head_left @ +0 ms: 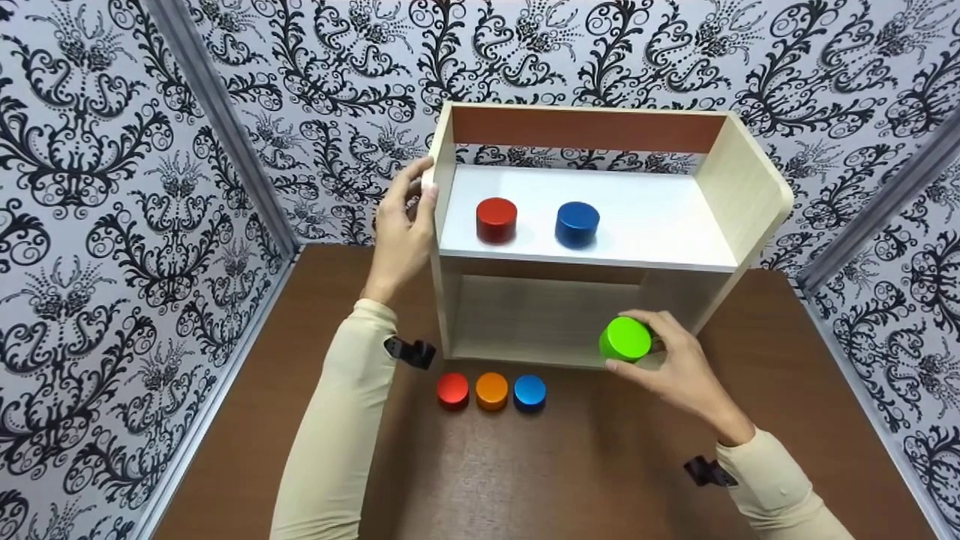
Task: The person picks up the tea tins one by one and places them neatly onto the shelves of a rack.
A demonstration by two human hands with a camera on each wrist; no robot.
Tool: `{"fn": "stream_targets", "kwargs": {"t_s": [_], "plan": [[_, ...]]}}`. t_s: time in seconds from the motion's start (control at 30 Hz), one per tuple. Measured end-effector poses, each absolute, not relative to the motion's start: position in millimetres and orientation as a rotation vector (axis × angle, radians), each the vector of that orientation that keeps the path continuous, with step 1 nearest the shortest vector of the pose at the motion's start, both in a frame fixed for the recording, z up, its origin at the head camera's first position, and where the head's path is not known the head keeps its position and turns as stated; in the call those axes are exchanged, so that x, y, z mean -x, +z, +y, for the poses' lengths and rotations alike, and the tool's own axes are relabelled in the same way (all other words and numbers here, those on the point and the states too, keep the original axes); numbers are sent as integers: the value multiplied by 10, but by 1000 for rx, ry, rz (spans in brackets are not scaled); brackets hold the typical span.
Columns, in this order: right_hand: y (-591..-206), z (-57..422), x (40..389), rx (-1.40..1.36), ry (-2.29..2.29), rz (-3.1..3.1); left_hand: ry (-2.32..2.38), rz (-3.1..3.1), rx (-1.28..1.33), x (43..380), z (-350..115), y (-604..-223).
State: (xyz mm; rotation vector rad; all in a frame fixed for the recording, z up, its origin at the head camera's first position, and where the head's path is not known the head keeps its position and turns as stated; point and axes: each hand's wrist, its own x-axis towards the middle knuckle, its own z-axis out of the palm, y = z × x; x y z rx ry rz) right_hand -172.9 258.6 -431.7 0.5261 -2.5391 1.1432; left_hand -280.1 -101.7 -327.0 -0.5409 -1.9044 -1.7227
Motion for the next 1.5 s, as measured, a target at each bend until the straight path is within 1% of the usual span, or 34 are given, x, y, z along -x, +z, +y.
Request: {"fn": "stream_targets", "kwargs": {"t_s": [0.47, 0.93, 1.2, 1.5], "plan": [[-3803, 2596, 1745, -572, 1126, -2435, -1718, -1908, 535, 2800, -1018, -3276], [-3404, 2641, 1969, -482, 1074, -2416, -1698, -1912, 535, 2802, -1014, -3283], [-3285, 2713, 2161, -426, 1052, -2456, -1692, -1925, 527, 2796, -1012, -3273], [-3291, 2760, 2375, -365, 1025, -2512, -1684, -1925, 521, 2795, -1011, -3276]]}}
